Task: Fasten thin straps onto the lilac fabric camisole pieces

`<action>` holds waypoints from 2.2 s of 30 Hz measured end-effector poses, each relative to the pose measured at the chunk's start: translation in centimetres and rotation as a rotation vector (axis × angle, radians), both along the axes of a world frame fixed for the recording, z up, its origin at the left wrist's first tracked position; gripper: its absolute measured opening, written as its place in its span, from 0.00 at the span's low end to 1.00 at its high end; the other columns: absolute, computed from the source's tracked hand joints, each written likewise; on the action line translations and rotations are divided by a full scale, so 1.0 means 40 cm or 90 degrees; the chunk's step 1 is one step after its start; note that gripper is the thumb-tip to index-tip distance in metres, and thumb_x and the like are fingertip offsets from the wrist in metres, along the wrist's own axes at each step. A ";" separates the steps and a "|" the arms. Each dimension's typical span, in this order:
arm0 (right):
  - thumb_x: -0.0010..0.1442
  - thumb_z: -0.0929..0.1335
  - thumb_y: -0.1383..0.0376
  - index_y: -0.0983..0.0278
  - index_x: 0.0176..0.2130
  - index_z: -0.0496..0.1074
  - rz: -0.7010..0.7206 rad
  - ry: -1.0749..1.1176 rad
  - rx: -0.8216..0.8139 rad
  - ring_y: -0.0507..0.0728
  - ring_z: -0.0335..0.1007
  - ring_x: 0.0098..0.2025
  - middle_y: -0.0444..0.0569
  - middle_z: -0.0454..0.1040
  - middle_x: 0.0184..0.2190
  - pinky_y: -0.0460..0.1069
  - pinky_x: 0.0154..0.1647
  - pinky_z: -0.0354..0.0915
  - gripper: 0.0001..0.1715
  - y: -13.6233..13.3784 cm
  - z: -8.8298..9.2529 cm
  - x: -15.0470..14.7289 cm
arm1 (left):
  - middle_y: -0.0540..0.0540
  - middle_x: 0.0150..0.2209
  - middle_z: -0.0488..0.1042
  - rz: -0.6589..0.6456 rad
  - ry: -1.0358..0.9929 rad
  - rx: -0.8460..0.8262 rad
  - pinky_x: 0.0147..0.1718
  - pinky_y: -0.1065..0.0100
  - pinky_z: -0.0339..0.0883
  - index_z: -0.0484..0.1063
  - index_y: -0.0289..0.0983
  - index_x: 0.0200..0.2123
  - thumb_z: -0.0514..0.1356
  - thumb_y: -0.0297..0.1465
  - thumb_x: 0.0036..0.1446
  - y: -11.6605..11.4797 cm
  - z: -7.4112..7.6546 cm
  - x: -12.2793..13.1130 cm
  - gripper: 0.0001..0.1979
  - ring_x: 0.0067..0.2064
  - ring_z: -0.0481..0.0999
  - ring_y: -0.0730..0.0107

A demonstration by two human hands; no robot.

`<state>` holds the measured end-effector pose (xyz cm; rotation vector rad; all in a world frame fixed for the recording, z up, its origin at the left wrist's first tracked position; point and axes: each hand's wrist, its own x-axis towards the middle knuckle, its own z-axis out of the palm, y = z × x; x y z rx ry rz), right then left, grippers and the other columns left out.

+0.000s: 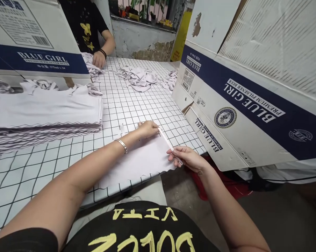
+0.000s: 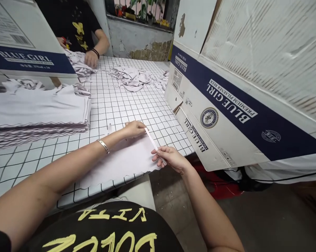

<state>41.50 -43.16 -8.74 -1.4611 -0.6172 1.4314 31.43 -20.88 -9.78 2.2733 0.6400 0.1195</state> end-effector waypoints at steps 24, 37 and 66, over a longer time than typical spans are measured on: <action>0.46 0.77 0.67 0.66 0.32 0.70 -0.008 0.076 0.045 0.49 0.74 0.31 0.45 0.76 0.28 0.43 0.34 0.70 0.16 0.200 -0.010 0.061 | 0.45 0.39 0.74 0.034 0.094 0.053 0.45 0.54 0.52 0.71 0.40 0.30 0.63 0.34 0.53 -0.123 -0.035 -0.164 0.05 0.48 0.66 0.54; 0.49 0.74 0.66 0.60 0.35 0.59 0.109 -0.183 0.212 0.50 0.67 0.32 0.41 0.71 0.29 0.48 0.37 0.64 0.21 0.233 -0.034 -0.011 | 0.46 0.38 0.75 0.072 0.029 -0.002 0.46 0.52 0.49 0.78 0.41 0.31 0.60 0.38 0.55 -0.130 -0.038 -0.173 0.09 0.49 0.66 0.53; 0.53 0.69 0.65 0.60 0.33 0.56 0.170 -0.354 0.164 0.52 0.67 0.34 0.43 0.71 0.33 0.49 0.37 0.64 0.15 0.232 -0.044 -0.045 | 0.48 0.35 0.75 0.078 -0.020 -0.039 0.47 0.53 0.45 0.77 0.39 0.28 0.60 0.35 0.55 -0.135 -0.051 -0.174 0.08 0.47 0.65 0.58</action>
